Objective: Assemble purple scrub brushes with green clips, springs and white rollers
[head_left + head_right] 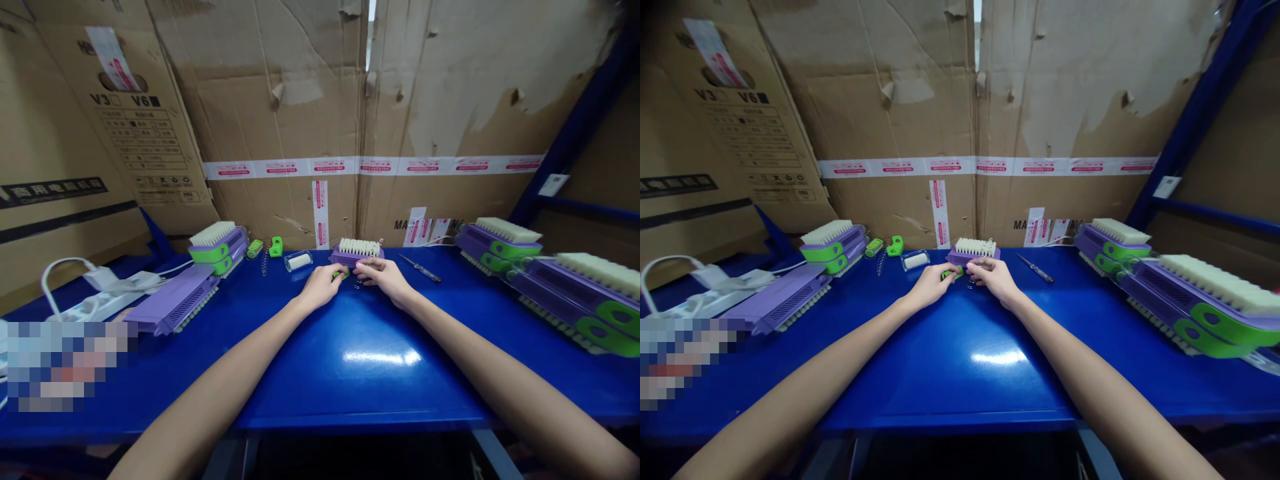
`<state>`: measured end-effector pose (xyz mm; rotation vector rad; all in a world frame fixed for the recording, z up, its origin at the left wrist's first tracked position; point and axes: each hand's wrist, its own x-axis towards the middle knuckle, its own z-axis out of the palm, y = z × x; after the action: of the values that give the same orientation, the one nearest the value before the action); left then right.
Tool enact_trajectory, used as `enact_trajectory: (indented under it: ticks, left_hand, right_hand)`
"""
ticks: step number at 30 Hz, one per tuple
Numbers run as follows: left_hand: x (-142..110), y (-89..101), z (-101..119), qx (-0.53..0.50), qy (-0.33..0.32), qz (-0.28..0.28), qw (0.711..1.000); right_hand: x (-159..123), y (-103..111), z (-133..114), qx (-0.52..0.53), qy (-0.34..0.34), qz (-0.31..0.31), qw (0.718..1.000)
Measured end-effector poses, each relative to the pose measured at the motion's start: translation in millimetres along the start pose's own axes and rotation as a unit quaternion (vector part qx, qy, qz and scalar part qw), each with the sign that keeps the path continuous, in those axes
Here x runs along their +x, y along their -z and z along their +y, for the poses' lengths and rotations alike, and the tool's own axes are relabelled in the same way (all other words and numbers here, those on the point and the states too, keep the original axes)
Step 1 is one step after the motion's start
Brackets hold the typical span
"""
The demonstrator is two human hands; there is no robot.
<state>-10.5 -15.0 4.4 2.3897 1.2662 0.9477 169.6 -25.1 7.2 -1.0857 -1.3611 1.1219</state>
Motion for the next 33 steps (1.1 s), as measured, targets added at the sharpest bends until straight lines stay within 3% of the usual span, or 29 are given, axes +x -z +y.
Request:
enact_trajectory:
  ticks: [6, 17, 33]
  left_hand:
    - [-0.1, 0.2, 3.4, -0.042, 0.015, 0.024, 0.999]
    - [-3.9, -2.3, 6.0, -0.048, 0.018, 0.004, 0.999]
    - [-2.7, -4.2, 2.8, 0.050, -0.066, -0.028, 0.996]
  right_hand:
    - [0.0, 1.9, -0.5, 0.054, -0.032, 0.014, 0.998]
    - [-2.5, -1.6, -0.1, 0.121, -0.052, 0.021, 0.991]
    - [-1.6, -1.1, -0.1, 0.146, -0.050, 0.003, 0.988]
